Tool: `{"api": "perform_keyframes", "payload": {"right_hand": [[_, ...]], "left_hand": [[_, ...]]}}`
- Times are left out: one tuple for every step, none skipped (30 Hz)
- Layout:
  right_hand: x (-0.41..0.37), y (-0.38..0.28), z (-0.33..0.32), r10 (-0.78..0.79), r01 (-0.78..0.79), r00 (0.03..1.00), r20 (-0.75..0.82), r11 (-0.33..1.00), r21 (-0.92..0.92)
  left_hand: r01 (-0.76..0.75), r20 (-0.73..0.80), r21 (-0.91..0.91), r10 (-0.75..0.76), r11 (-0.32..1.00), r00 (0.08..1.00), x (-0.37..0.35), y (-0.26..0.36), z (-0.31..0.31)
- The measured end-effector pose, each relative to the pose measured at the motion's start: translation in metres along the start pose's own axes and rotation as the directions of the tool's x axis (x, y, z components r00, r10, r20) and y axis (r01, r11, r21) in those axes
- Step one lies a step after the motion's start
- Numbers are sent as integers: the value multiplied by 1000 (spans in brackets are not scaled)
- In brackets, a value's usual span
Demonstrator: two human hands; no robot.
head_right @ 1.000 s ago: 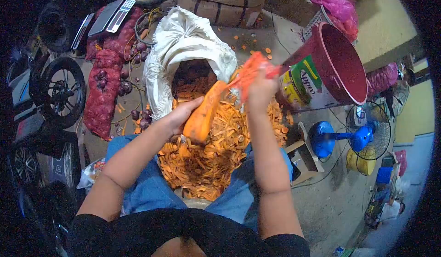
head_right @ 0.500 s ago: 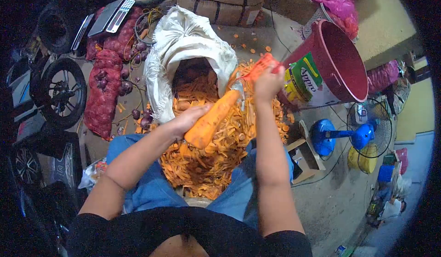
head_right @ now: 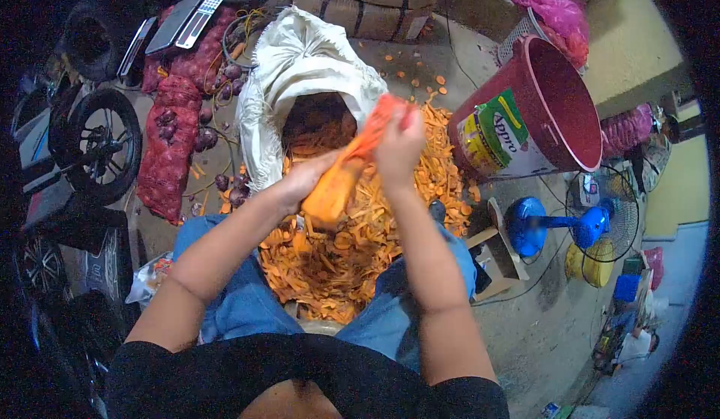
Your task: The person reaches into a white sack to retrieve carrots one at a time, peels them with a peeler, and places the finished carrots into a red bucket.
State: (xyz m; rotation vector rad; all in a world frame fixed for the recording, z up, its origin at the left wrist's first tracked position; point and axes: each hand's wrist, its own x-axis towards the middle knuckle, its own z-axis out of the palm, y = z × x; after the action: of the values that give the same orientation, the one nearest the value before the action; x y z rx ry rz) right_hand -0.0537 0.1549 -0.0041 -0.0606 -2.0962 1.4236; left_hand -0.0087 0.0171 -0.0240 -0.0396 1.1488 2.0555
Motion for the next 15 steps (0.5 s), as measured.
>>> {"api": "perform_keyframes", "payload": {"right_hand": [[19,19,-9,-38,25,994,-99,992,-127],[36,38,-18,-86,36,978,-189,966,-254],[47,39,-26,-3,-60,957,-289,976,-208],[52,40,-29,84,-151,921,-379,977,-152],[50,40,-29,85,-151,922,-377,977,-150],[47,33,-28,184,-176,936,-301,983,52],[43,27,-25,264,-211,943,-203,946,247],[31,28,-12,200,-142,965,-168,941,306],[15,6,-5,112,-101,994,-22,954,282],[-6,-17,-1,24,-56,992,124,963,265],[-26,-27,4,76,-106,970,229,987,119],[-38,-32,6,145,-141,935,323,989,-35],[-39,-27,7,148,-144,935,321,989,-37],[-38,-18,10,53,-42,960,277,998,-45],[-35,-12,12,-46,61,971,234,996,-57]], "left_hand": [[73,-12,-21,-73,997,997,-7,-1,7],[-14,1,34,14,999,1000,-4,-11,7],[-99,17,87,98,991,995,-3,-15,9],[-95,13,87,94,992,995,-4,-16,7],[-65,-2,31,65,997,998,-6,-13,5],[-38,-14,-27,37,999,999,-6,-9,4],[-43,-15,-30,43,999,999,-5,-7,3],[-57,-76,-77,51,995,996,-3,-4,1],[-72,-138,-122,55,990,989,-1,-3,-2],[-70,-79,-204,55,977,995,3,-6,-9],[-71,-78,-202,57,977,995,1,-2,-5],[-100,-168,-188,68,977,983,-2,4,4],[-126,-255,-173,79,977,964,-3,5,10],[-166,-266,-180,115,970,957,-1,1,10],[-165,-267,-182,113,969,957,-3,0,10]]}}
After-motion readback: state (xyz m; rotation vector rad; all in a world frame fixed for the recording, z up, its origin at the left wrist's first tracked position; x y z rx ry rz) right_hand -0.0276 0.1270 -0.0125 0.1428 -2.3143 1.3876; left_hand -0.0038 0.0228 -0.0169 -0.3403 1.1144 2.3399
